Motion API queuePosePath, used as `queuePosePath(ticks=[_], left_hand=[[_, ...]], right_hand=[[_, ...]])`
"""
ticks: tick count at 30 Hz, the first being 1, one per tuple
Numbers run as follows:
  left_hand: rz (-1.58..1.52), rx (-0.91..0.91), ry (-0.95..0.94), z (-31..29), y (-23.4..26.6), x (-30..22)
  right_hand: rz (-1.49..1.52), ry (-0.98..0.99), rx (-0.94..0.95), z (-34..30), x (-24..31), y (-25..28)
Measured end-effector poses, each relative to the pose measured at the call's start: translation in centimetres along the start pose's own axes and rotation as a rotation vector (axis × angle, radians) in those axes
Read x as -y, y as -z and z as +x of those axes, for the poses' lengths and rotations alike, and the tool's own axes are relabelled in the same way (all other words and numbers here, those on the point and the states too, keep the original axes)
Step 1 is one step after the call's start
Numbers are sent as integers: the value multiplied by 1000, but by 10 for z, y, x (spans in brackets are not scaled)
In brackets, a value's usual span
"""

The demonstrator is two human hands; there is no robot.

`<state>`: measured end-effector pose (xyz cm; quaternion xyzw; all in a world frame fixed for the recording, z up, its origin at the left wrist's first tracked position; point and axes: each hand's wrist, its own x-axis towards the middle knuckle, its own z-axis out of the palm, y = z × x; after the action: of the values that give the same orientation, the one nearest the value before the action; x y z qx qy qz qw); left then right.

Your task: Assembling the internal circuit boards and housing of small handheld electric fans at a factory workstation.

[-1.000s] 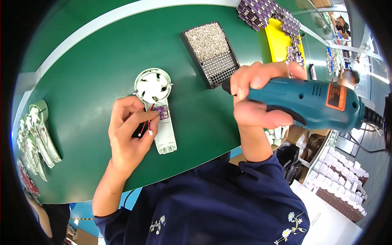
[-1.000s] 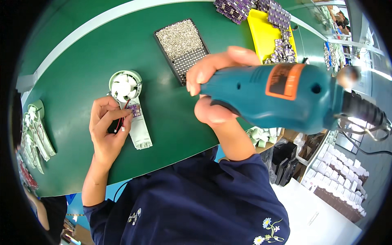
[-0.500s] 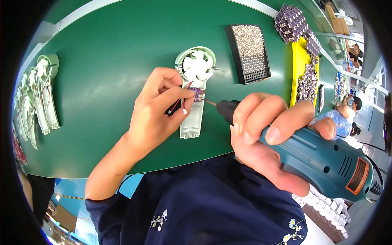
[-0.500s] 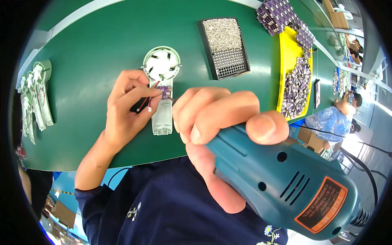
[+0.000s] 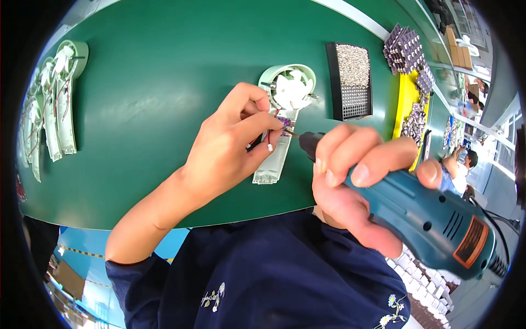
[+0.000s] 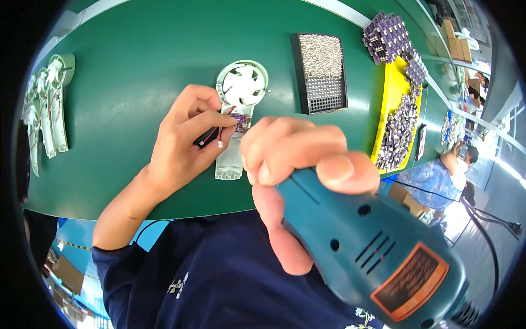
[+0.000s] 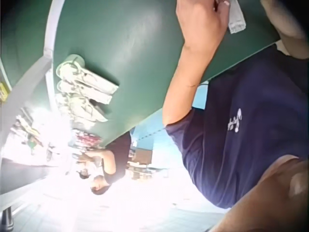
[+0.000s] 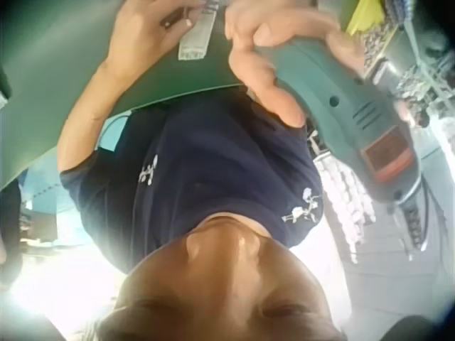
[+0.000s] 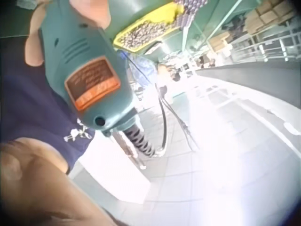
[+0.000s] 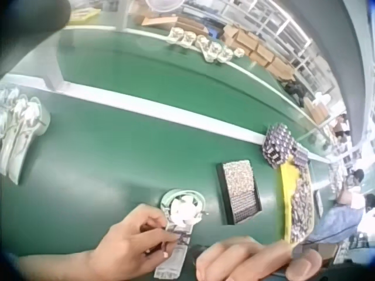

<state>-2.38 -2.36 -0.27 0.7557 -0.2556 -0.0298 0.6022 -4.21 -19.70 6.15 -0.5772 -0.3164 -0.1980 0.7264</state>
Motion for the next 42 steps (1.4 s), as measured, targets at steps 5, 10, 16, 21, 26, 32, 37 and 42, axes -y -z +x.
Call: queuePosePath(ticks=[5, 10, 16, 21, 26, 32, 37, 42], left_hand=[[-16, -32, -18, 6, -3, -2], [-4, -46, -20, 4, -4, -1], [3, -29, -31, 5, -5, 0], [15, -50, -26, 1, -2, 2], [-16, -18, -46, 8, -3, -1], [13, -6, -20, 1, -2, -1], [47, 6, 0, 0, -3, -3], [39, -22, -4, 4, -5, -4]], right_hand=[[-42, 23, -1, 6, 5, -2], [-10, -22, 12, 6, 7, 3], [-40, -18, 22, 5, 8, 5], [-68, -13, 115, 5, 2, -6], [-101, -12, 232, 4, 9, 0], [100, -53, -76, 2, 6, 7], [-318, -474, -753, -10, 58, 78], [-1182, -827, -523, -78, 58, 128]])
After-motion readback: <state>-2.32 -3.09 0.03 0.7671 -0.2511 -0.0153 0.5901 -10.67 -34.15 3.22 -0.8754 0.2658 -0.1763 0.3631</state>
